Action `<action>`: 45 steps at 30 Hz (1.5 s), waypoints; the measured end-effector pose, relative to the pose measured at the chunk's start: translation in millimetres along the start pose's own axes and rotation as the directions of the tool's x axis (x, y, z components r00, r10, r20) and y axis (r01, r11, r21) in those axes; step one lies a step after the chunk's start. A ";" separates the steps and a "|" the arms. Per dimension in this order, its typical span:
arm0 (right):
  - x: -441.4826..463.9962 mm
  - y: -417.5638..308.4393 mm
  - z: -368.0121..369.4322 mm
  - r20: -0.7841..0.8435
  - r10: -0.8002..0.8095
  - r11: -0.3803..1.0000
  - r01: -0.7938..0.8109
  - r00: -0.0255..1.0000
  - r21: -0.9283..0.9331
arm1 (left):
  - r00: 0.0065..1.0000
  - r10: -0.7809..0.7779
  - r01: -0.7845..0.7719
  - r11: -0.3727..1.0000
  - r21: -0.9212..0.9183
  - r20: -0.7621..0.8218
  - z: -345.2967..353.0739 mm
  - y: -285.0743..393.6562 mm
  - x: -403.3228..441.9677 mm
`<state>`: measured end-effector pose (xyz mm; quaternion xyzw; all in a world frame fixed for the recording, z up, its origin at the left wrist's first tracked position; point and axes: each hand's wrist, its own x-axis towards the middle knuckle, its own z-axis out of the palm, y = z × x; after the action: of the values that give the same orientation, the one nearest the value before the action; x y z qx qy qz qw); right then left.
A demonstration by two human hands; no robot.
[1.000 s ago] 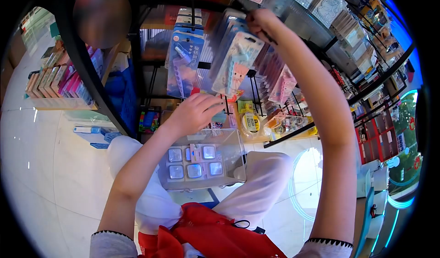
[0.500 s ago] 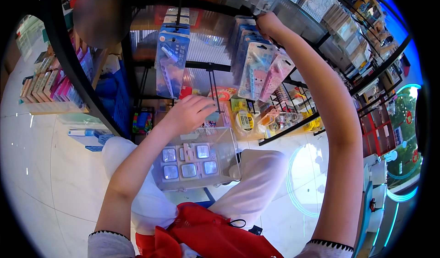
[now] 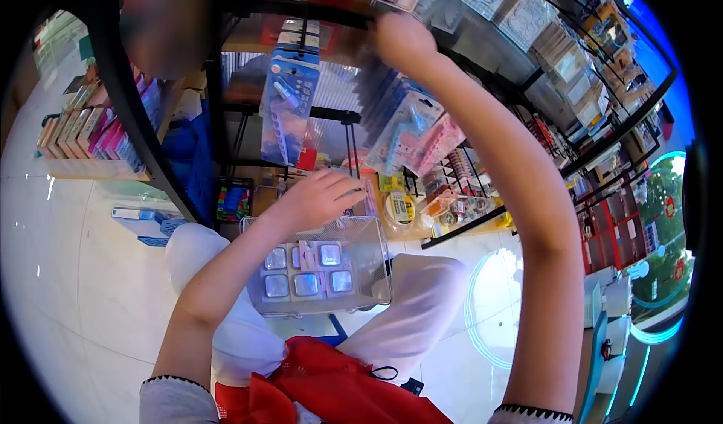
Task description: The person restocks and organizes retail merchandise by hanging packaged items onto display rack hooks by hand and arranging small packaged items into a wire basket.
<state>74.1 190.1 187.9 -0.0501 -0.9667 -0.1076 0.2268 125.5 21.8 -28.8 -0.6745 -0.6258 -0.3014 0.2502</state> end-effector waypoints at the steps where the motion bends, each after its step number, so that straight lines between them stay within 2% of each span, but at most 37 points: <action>1: 9.7 -15.8 1.7 -0.045 -0.080 0.991 0.084 0.996 0.099 | 1.000 -0.003 0.003 1.000 0.000 -0.009 -1.0 -1.5 0.4; 2: 20.0 -33.6 3.5 -0.054 -0.074 0.982 0.082 0.996 0.171 | 1.000 -0.011 0.011 1.000 -0.003 -0.013 -2.9 -2.9 0.2; 3: 37.6 -43.2 14.2 -0.104 -0.146 0.971 0.163 0.984 0.177 | 1.000 -0.021 0.021 1.000 -0.004 -0.016 -7.1 -4.1 0.5; 4: 50.5 -58.1 12.4 0.072 -0.030 0.917 -0.001 0.997 0.398 | 0.999 -0.031 0.031 1.000 -0.004 -0.018 -11.4 -5.6 -0.1; 5: 59.3 -70.1 10.5 0.271 0.043 0.803 -0.195 0.962 0.563 | 0.999 -0.043 0.043 0.999 0.006 -0.033 -14.9 -6.6 -1.3; 8: 68.3 -88.0 22.6 0.532 0.002 0.632 -0.413 0.847 0.655 | 0.994 -0.079 0.081 0.997 0.015 -0.069 -24.4 -9.3 -5.3; 11: 80.3 -87.3 32.1 0.431 0.136 0.708 -0.392 0.892 0.587 | 0.990 -0.117 0.118 0.993 0.007 -0.074 -31.5 -15.4 -11.2; 13: 82.0 -74.3 32.9 0.485 0.104 0.395 -0.483 0.868 0.781 | 0.989 -0.128 0.131 0.991 0.023 -0.078 -31.0 -19.9 -15.2; 14: 78.4 -65.2 28.1 0.439 0.013 0.433 -0.401 0.898 0.807 | 0.988 -0.131 0.132 0.991 0.015 -0.079 -31.7 -21.4 -16.0; 15: 80.3 -65.4 27.1 0.526 0.100 0.133 -0.535 0.845 0.834 | 0.988 -0.133 0.134 0.991 0.006 -0.081 -33.8 -21.4 -15.7; 17: 83.3 -34.3 41.4 0.453 0.091 0.059 -0.459 0.887 0.886 | 0.988 -0.136 0.137 0.991 0.006 -0.071 -33.8 -20.3 -16.8; 18: 80.4 -28.7 37.2 0.507 0.112 0.364 -0.510 0.854 0.779 | 0.989 -0.132 0.133 0.991 0.010 -0.065 -31.4 -18.2 -17.5; 20: 71.2 -15.2 30.9 0.527 0.102 0.304 -0.530 0.844 0.792 | 0.990 -0.127 0.129 0.991 0.024 -0.066 -29.0 -19.3 -17.1; 25: 46.0 -2.1 20.2 0.417 0.308 0.336 -0.508 0.855 0.793 | 0.988 -0.136 0.138 0.990 0.015 -0.074 -34.3 -16.8 -15.9; 27: 43.9 26.5 47.8 0.286 0.088 0.481 -0.292 0.954 0.827 | 0.985 -0.148 0.147 0.989 -0.010 -0.085 -36.6 -18.6 -15.4; 28: 50.7 35.0 58.8 0.295 0.008 0.549 -0.251 0.955 0.797 | 0.984 -0.154 0.153 0.988 -0.025 -0.090 -38.0 -18.7 -14.8; 31: 49.6 33.0 52.7 0.370 0.090 0.691 -0.325 0.925 0.645 | 0.963 -0.173 0.166 0.985 -0.048 -0.208 -48.3 -18.7 -10.0; 33: 49.9 19.0 41.5 0.369 0.216 0.809 -0.378 0.904 0.451 | 0.932 -0.204 0.194 0.979 -0.064 -0.300 -52.7 -20.2 -9.0; 34: 58.0 18.7 34.3 0.436 -0.019 0.997 0.047 0.900 -0.054 | 0.910 -0.227 0.217 0.974 -0.066 -0.348 -52.9 -24.2 -11.3; 37: 24.0 -19.6 -10.2 0.308 -0.019 0.960 0.103 0.951 -0.258 | 0.775 -0.276 0.281 0.956 -0.081 -0.569 -64.3 -36.9 -14.7; 39: 4.2 -52.2 -48.6 0.376 -0.230 0.918 0.329 0.897 -0.221 | 0.629 -0.285 0.328 0.941 -0.085 -0.723 -79.3 -46.9 -14.8; 40: -0.3 -65.2 -54.4 0.410 -0.324 0.881 0.430 0.853 -0.197 | 0.547 -0.365 0.345 0.918 -0.195 -0.754 -83.8 -52.3 -17.0; 41: 7.3 -75.2 -45.3 0.327 -0.405 0.890 0.450 0.854 -0.074 | 0.461 -0.446 0.349 0.886 -0.305 -0.767 -86.8 -58.2 -19.5; 42: 15.7 -97.7 -48.2 0.372 -0.309 0.948 0.314 0.875 0.050 | 0.401 -0.468 0.361 0.871 -0.333 -0.787 -87.5 -67.0 -22.1; 43: 31.3 -103.3 -31.2 0.172 -0.500 0.860 0.510 0.849 -0.016 | 0.343 -0.485 0.372 0.856 -0.358 -0.804 -87.6 -73.7 -24.9; 44: 47.6 -114.2 -22.6 0.130 -0.557 0.813 0.570 0.821 -0.119 | 0.336 -0.542 0.415 0.819 -0.395 -0.771 -89.7 -76.1 -27.6; 45: 80.5 -120.4 9.3 0.029 -0.342 0.936 0.338 0.939 0.101 | 0.347 -0.539 0.429 0.819 -0.381 -0.768 -91.9 -77.3 -27.7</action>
<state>-19.3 79.1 193.6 0.1262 -0.9698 -0.0982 0.1843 39.0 -56.0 11.8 -0.2340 -0.5722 -0.6858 0.3841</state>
